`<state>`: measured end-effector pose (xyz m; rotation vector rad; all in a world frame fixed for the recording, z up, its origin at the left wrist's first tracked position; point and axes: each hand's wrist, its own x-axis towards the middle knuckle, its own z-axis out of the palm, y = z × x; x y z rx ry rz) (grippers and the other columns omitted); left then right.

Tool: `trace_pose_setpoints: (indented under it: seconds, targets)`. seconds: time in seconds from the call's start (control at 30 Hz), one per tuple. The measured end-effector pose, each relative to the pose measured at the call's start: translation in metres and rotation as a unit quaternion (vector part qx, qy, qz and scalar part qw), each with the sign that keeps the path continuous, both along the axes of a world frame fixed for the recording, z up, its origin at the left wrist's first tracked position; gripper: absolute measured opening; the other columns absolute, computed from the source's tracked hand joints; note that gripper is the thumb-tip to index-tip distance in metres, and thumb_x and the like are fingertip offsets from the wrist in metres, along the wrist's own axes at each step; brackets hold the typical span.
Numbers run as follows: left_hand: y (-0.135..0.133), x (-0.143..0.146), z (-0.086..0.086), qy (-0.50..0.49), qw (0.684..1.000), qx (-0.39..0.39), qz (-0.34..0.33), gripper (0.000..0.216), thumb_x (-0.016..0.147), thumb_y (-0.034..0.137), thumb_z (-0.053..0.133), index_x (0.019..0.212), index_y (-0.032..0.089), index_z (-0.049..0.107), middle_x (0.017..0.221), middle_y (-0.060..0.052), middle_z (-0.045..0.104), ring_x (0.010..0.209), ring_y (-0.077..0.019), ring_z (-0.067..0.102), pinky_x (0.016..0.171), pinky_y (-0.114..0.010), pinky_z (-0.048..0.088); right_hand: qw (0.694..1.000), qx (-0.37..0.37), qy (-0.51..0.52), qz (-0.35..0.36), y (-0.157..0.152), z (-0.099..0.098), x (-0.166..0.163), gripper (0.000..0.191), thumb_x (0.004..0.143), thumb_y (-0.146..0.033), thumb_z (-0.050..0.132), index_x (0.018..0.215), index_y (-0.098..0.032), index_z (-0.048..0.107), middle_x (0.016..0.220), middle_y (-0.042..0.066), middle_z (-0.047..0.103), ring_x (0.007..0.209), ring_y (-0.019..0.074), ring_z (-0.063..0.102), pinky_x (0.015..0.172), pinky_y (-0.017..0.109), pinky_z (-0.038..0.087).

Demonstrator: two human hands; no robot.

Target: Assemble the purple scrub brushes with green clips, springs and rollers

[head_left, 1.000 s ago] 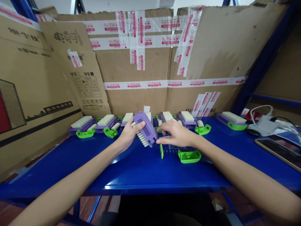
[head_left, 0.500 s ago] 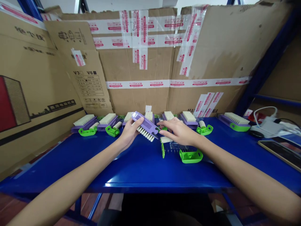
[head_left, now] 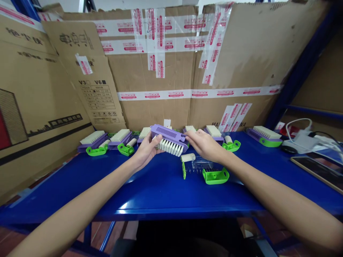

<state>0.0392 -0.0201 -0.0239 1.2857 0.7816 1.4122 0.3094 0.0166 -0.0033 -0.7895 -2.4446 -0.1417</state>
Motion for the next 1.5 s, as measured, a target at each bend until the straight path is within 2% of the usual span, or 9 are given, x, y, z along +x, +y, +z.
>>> trace_pose_setpoints:
  seconds: [0.13,0.3,0.47,0.67,0.8,1.0,1.17,1.33,1.5]
  targets:
    - [-0.003,0.0,0.0,0.012,1.0,-0.002,-0.016,0.072,0.071,0.049,0.101,0.126,0.022,0.064,0.131,-0.016,0.074,0.116,-0.0371,0.075,0.087,-0.046,0.069,0.999,-0.031,0.031,-0.008,0.003,-0.002,0.0,0.035,0.116,-0.042,0.028,0.112,-0.023,0.058,0.087,0.008,0.063,0.081,0.0246,0.052,0.076,0.038,0.04]
    - [-0.006,0.003,0.005,0.031,0.999,-0.02,0.002,0.071,0.07,0.031,0.103,0.127,0.022,0.063,0.133,-0.016,0.074,0.12,-0.0386,0.075,0.093,-0.049,0.069,0.988,-0.125,0.095,0.018,0.003,0.001,0.0,0.03,0.115,-0.042,0.033,0.108,-0.024,0.056,0.073,0.002,0.06,0.07,0.0206,0.055,0.071,0.036,0.04]
    - [-0.005,0.003,0.008,0.035,0.999,-0.007,0.015,0.068,0.072,0.034,0.101,0.126,0.019,0.063,0.129,-0.018,0.075,0.115,-0.0395,0.076,0.087,-0.051,0.071,0.972,-0.18,0.149,0.038,0.001,0.001,-0.002,0.032,0.115,-0.044,0.037,0.104,-0.024,0.058,0.065,-0.003,0.059,0.063,0.0172,0.058,0.069,0.035,0.042]
    - [-0.004,0.002,0.009,0.031,0.998,0.001,0.061,0.072,0.07,0.04,0.102,0.124,0.018,0.061,0.128,-0.015,0.073,0.113,-0.0336,0.076,0.085,-0.042,0.07,0.955,-0.224,0.181,0.071,0.002,0.0,-0.005,0.032,0.114,-0.044,0.04,0.101,-0.023,0.06,0.063,-0.004,0.058,0.061,0.0163,0.058,0.068,0.033,0.046]
    - [-0.005,0.002,0.011,-0.01,0.998,-0.011,0.069,0.072,0.069,0.039,0.103,0.122,0.019,0.059,0.128,-0.013,0.073,0.109,-0.0313,0.077,0.086,-0.046,0.071,0.945,-0.261,0.177,0.086,0.001,0.002,-0.005,0.031,0.113,-0.043,0.044,0.097,-0.022,0.06,0.065,-0.003,0.062,0.061,0.0156,0.057,0.068,0.032,0.046]
    - [-0.003,0.001,0.011,-0.026,0.999,-0.019,0.03,0.058,0.078,0.042,0.097,0.12,0.02,0.064,0.121,-0.013,0.077,0.11,-0.0318,0.076,0.092,-0.052,0.07,0.908,-0.361,0.163,0.14,0.0,0.001,-0.007,0.031,0.11,-0.048,0.054,0.097,-0.02,0.062,0.093,0.007,0.081,0.062,0.0127,0.057,0.065,0.031,0.049]
    - [-0.003,0.001,0.01,-0.021,0.999,-0.037,0.016,0.051,0.082,0.045,0.093,0.118,0.018,0.07,0.119,-0.015,0.079,0.113,-0.0347,0.075,0.093,-0.053,0.07,0.907,-0.376,0.125,0.143,-0.001,0.003,-0.006,0.028,0.109,-0.045,0.057,0.1,-0.019,0.064,0.092,0.007,0.082,0.059,0.0115,0.057,0.062,0.03,0.049]
    - [-0.003,0.0,0.01,-0.03,0.998,-0.03,0.035,0.049,0.084,0.048,0.089,0.117,0.016,0.071,0.118,-0.016,0.079,0.109,-0.0329,0.075,0.089,-0.049,0.07,0.912,-0.381,0.076,0.135,0.0,0.012,0.004,0.029,0.106,-0.044,0.062,0.095,-0.018,0.066,0.082,0.004,0.079,0.061,0.0109,0.053,0.058,0.027,0.041]
    - [0.0,-0.001,0.01,-0.038,0.998,-0.024,0.05,0.047,0.085,0.05,0.087,0.113,0.016,0.07,0.111,-0.014,0.078,0.101,-0.0301,0.076,0.086,-0.047,0.07,0.882,-0.443,0.049,0.151,0.002,0.025,0.016,0.033,0.1,-0.051,0.073,0.098,-0.018,0.069,0.077,0.0,0.072,0.061,0.0105,0.053,0.055,0.025,0.04]
